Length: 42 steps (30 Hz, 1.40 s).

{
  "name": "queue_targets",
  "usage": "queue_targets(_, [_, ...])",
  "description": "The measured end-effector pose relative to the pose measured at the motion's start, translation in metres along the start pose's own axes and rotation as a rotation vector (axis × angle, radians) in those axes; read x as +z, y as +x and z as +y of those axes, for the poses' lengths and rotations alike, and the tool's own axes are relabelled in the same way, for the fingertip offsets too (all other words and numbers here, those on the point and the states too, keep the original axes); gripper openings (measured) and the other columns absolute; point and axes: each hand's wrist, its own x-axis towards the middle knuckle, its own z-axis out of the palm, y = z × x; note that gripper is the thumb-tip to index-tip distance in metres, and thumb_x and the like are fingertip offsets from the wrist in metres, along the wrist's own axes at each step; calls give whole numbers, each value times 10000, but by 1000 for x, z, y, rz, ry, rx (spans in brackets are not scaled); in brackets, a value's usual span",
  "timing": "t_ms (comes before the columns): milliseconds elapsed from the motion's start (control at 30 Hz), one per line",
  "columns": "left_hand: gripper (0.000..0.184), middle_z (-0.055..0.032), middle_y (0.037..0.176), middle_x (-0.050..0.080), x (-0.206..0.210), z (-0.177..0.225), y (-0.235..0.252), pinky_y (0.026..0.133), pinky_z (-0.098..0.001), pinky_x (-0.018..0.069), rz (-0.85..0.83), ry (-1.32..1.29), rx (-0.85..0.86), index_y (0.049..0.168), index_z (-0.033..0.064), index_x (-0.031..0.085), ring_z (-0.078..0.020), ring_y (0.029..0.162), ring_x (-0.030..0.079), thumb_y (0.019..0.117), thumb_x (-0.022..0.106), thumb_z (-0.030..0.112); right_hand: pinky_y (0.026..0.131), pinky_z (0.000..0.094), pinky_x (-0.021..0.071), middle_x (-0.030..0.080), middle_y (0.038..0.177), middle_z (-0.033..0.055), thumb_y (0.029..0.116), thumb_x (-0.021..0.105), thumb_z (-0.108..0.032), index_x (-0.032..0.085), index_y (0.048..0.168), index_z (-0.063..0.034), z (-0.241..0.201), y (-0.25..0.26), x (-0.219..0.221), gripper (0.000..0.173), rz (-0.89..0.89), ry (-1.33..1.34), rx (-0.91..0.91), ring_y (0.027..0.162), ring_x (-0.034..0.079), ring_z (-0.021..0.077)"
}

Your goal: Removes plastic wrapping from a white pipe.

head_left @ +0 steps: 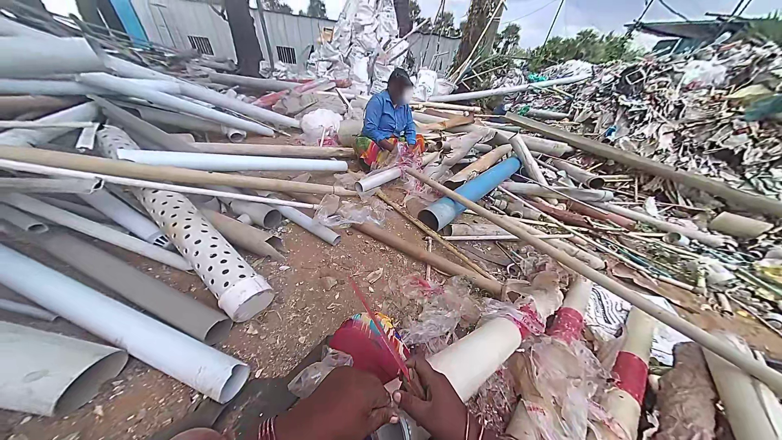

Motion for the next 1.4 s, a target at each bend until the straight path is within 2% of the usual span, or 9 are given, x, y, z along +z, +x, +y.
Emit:
queue_targets(100, [324, -168, 788, 719, -5, -2, 3, 662, -508, 573, 63, 73, 179, 846, -14, 738, -325, 753, 732, 994, 616, 248, 604, 308, 526, 619, 782, 53, 892, 705, -236, 572, 1230, 31, -2, -7, 3, 451, 123, 28, -4, 610, 586, 105])
queue_targets(167, [309, -140, 723, 697, -4, -5, 5, 607, -457, 571, 125, 125, 314, 802, 7, 725, -292, 686, 719, 973, 635, 248, 613, 354, 511, 612, 758, 81, 901, 704, -244, 585, 1220, 53, -9, -12, 4, 452, 173, -52, 5, 613, 576, 148])
queue_targets(267, [288, -136, 731, 707, -10, -3, 2, 630, -439, 584, 149, 159, 395, 809, 7, 737, -284, 695, 726, 967, 638, 227, 622, 412, 496, 609, 737, 124, 911, 705, -250, 601, 1197, 83, -21, -18, 3, 451, 225, -141, 20, 620, 569, 211])
queue_targets(600, [263, -187, 716, 699, -47, 8, -26, 650, -479, 573, 105, 100, 370, 845, -53, 745, -339, 678, 718, 961, 623, 149, 640, 433, 521, 618, 743, 146, 938, 681, -226, 600, 1153, 96, -24, -26, -7, 395, 223, -108, 54, 630, 604, 235])
queue_targets(800, [332, -135, 648, 674, -60, 9, -45, 609, -417, 562, 190, 247, 317, 788, -8, 746, -281, 625, 703, 977, 593, 219, 630, 411, 515, 606, 739, 128, 941, 678, -234, 601, 1136, 91, -25, -29, -16, 387, 220, -78, 52, 622, 588, 210])
queue_targets(1067, [334, -163, 745, 720, -67, 2, -36, 665, -453, 578, 95, 163, 261, 861, -23, 757, -310, 699, 729, 1001, 586, 228, 635, 418, 500, 603, 746, 131, 944, 684, -244, 598, 1139, 93, -22, -31, -29, 399, 189, -51, 33, 633, 574, 216])
queue_targets(1200, [550, -173, 847, 721, -57, -10, -8, 673, -514, 573, -34, 56, 159, 944, -7, 754, -330, 776, 726, 1021, 507, 478, 617, 377, 462, 561, 728, 74, 928, 712, -304, 595, 1151, 52, -15, -24, -36, 436, 177, -30, 45, 624, 522, 167])
queue_targets(1300, [707, -129, 923, 705, -49, -23, 6, 669, -495, 584, 165, 165, 41, 1060, 106, 782, -293, 808, 709, 967, 379, 680, 586, 317, 485, 534, 728, 17, 911, 726, -289, 577, 1155, 18, -9, -20, -38, 420, 233, 91, 81, 583, 520, 106])
queue_targets(1400, [891, -168, 1136, 687, -48, -33, 20, 801, -511, 577, 417, 276, -75, 1264, 130, 727, -338, 999, 685, 913, 261, 804, 558, 271, 495, 534, 756, 4, 922, 706, -234, 554, 1186, 15, -10, -19, -38, 393, 283, 213, 109, 557, 523, 72])
